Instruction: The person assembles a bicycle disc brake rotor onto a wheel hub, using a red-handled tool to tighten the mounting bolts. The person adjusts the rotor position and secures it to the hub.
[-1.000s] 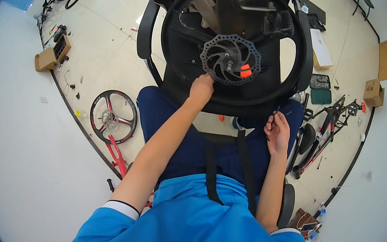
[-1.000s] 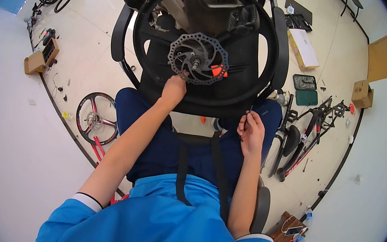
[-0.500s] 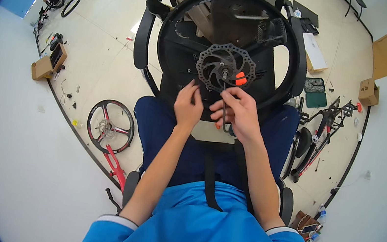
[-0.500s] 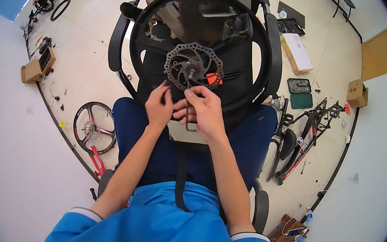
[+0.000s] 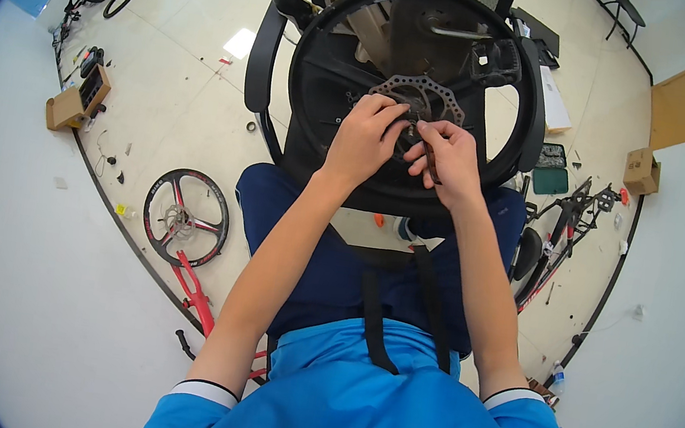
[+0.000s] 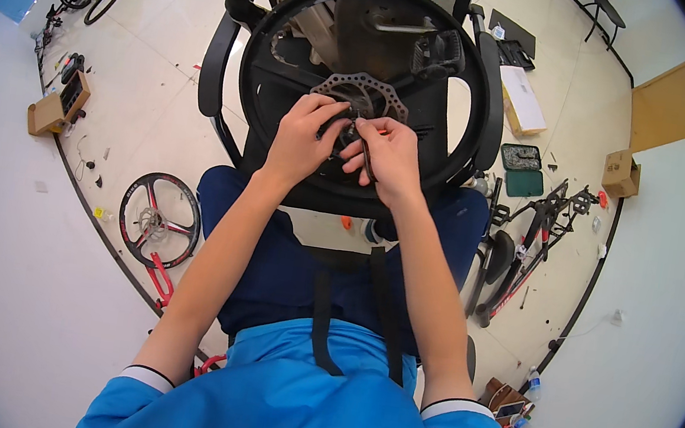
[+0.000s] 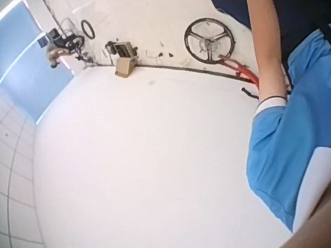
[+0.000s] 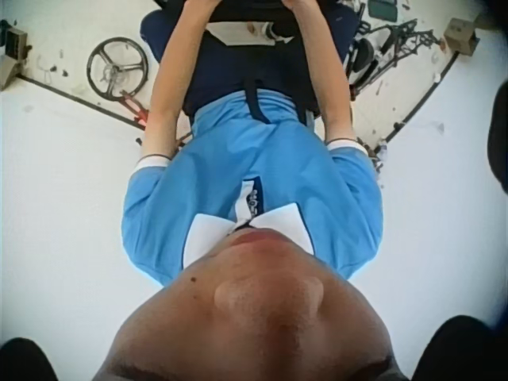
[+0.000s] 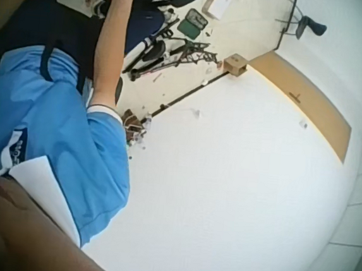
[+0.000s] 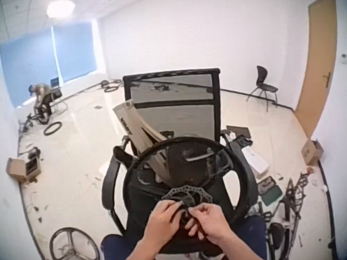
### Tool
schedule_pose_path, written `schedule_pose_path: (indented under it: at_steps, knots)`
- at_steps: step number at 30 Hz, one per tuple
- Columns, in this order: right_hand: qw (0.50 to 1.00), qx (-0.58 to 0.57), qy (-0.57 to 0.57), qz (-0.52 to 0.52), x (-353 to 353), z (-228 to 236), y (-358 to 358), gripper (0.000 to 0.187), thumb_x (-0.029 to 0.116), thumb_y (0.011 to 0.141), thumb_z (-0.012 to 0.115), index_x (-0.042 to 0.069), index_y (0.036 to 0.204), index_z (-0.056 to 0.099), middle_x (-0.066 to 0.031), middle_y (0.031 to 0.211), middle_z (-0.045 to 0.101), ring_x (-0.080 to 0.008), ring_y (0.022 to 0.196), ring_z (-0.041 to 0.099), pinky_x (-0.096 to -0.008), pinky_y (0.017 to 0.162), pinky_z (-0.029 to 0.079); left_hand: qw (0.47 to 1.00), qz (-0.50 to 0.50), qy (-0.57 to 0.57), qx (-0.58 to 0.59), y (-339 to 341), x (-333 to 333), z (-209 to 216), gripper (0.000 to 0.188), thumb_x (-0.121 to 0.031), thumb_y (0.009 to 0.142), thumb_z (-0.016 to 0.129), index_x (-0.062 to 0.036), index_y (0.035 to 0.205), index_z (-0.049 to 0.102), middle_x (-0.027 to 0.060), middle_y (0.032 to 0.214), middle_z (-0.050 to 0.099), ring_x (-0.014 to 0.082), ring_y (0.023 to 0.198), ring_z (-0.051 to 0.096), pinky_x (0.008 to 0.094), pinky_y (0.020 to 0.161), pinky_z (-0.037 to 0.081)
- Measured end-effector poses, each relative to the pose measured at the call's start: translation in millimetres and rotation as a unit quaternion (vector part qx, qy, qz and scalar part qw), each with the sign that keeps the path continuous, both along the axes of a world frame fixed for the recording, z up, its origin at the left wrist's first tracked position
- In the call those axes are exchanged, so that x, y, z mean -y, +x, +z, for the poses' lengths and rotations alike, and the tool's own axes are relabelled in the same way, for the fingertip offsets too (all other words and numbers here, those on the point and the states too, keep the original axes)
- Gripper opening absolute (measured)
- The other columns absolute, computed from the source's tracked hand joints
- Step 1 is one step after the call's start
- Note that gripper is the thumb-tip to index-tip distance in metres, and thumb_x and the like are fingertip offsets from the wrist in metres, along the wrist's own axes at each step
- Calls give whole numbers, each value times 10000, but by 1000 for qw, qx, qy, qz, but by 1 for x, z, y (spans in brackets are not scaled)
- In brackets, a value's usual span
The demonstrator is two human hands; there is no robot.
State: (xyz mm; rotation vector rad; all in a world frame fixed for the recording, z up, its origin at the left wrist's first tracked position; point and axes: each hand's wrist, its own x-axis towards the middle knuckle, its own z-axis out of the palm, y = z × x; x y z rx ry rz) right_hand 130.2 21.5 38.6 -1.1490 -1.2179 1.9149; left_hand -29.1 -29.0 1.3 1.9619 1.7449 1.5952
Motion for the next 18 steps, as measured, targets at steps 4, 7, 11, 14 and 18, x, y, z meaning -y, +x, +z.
schedule_pose_path:
  at_steps: [4,7,11,14,18]
  knots:
    - [990,88,45,104,-14,19,3,244,170,993,623,-70,1017,583,-156,689,684,-175,478,658,-243,340,419,999,-14,4,31,-2,-6,-2,179,16,848,706,17,1026,722,140,940,673,323,860,671,368,770,545]
    - [984,113,42,127,-19,23,-2,245,169,997,616,-74,1012,586,-157,685,682,-174,475,657,-244,338,419,999,-18,2,38,-4,-9,-3,158,22,849,700,22,1006,714,139,942,674,326,877,675,373,773,549]
    - [980,144,54,127,-20,24,-4,239,163,1002,601,-75,997,583,-157,658,673,-174,473,656,-247,345,428,998,-26,-3,48,-3,-9,-4,153,32,841,693,28,994,702,135,953,674,325,902,672,376,787,552]
    - [973,173,61,138,-19,29,-9,240,156,1006,575,-76,950,596,-157,641,668,-182,467,651,-257,362,452,999,-29,30,11,-5,-11,-7,170,34,831,690,21,1000,703,128,958,670,319,903,671,380,794,555]
    - [963,201,20,181,-35,37,-16,291,150,1006,548,-78,848,634,-166,646,672,-192,471,651,-266,395,494,997,-33,55,-50,-8,-12,-9,184,23,820,697,6,1003,711,110,958,661,303,901,671,373,794,559]
